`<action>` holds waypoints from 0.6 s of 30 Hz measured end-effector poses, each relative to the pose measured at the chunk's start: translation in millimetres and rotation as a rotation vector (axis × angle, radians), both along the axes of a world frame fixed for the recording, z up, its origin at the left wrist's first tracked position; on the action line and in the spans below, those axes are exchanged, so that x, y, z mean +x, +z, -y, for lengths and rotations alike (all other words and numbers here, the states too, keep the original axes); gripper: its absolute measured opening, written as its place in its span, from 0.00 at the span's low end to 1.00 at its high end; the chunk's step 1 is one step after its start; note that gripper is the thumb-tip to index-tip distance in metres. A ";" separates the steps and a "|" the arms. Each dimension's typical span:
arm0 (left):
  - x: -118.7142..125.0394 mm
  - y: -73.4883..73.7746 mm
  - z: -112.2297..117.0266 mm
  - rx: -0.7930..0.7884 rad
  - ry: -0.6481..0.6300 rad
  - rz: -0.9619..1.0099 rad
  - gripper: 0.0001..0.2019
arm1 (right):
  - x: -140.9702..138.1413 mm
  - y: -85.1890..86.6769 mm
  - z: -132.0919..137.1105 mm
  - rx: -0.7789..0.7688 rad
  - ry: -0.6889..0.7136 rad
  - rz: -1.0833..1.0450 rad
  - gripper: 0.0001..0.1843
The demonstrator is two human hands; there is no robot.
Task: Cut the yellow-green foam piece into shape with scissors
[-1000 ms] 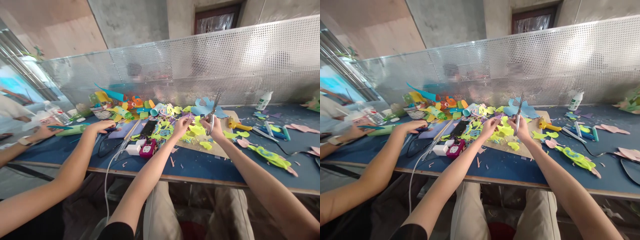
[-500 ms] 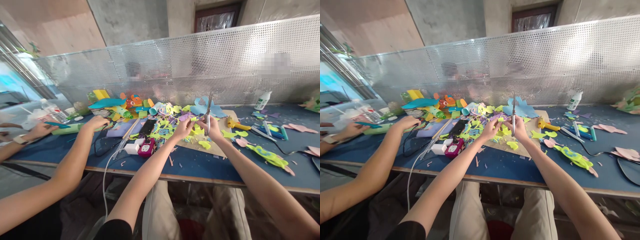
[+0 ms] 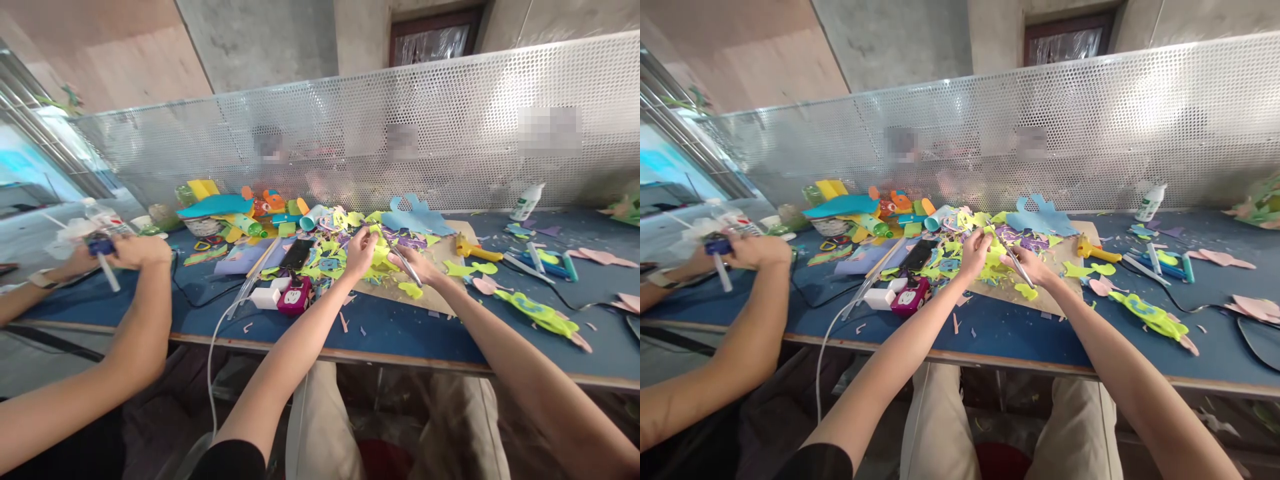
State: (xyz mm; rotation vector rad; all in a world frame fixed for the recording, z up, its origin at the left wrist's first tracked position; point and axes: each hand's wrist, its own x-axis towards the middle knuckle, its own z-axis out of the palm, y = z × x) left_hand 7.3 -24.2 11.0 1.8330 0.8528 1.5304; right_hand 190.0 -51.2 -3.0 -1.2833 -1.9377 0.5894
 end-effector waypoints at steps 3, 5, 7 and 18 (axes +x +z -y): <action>1.5 -2.0 -2.1 -0.036 -0.007 0.039 0.22 | -1.1 1.2 1.8 -0.022 0.011 0.007 0.23; 1.6 -2.3 -3.2 -0.054 -0.002 0.074 0.22 | -1.7 1.4 2.4 -0.037 0.016 0.009 0.23; 1.2 -1.6 -3.1 -0.058 -0.001 0.090 0.21 | -2.2 0.1 2.3 -0.048 0.024 0.014 0.23; 5.9 -5.1 4.7 -0.077 -0.090 0.014 0.18 | -9.1 0.4 5.4 -0.042 0.109 -0.143 0.26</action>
